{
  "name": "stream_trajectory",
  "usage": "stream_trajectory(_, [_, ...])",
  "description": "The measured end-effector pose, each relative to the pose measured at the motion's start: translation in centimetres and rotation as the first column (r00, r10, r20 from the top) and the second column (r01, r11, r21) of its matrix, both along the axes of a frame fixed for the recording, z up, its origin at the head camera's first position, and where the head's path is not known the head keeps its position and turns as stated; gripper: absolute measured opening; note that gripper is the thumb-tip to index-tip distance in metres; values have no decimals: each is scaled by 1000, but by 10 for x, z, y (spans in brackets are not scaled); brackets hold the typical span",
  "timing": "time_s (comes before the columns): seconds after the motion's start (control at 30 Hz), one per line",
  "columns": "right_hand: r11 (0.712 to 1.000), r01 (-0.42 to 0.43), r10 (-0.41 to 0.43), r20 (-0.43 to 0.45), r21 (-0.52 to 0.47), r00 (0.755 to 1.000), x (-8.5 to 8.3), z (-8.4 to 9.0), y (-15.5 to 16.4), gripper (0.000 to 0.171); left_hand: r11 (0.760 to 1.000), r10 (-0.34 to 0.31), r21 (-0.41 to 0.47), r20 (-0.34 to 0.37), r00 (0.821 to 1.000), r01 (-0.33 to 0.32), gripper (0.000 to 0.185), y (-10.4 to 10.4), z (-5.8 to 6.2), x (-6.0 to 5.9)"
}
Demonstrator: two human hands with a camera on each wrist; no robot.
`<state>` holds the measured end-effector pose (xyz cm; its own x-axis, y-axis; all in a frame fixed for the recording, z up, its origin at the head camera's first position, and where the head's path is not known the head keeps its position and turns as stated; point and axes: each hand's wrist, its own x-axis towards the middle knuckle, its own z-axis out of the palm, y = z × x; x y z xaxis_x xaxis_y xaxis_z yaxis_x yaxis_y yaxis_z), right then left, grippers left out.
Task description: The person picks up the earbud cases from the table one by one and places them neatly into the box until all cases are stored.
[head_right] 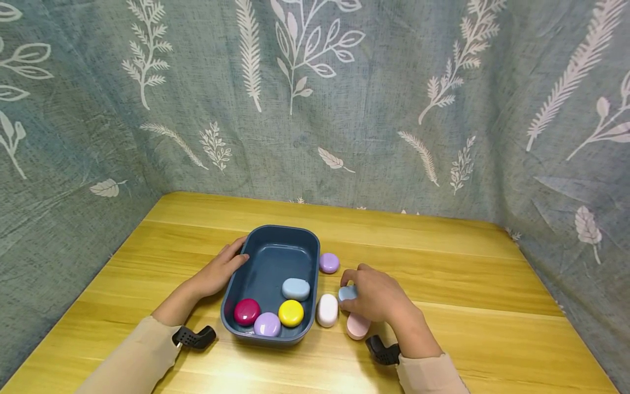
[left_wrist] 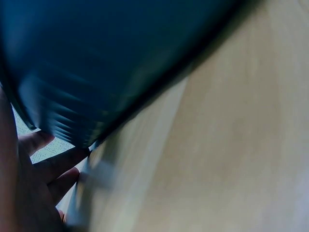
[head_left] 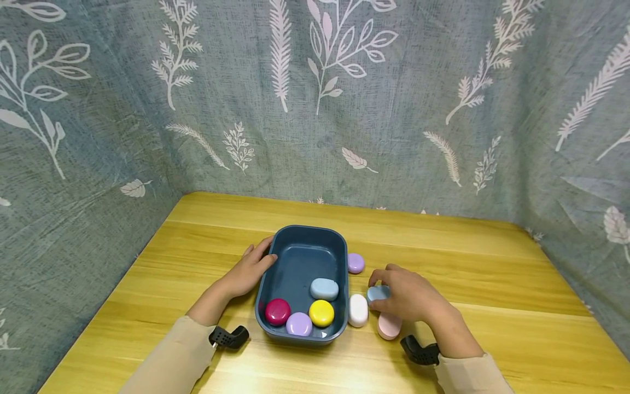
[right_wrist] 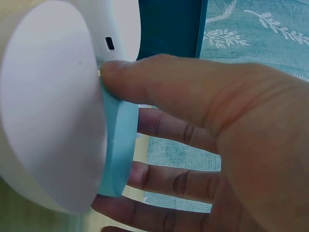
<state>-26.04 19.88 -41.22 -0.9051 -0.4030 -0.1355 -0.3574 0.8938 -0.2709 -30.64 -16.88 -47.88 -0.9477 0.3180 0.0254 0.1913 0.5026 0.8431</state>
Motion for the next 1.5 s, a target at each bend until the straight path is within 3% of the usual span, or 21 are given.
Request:
stream_trajectory(0.77, [998,-17,14,-60,-60,998,-2,2,3,30,1000,22,-8,34,999,-21,60,1,1,1])
stream_trajectory(1.5, [994,-9,-5,-134,-107,991,1,13,2,33,1000,-2,-1,-13,1000,2,59,0,0,-1])
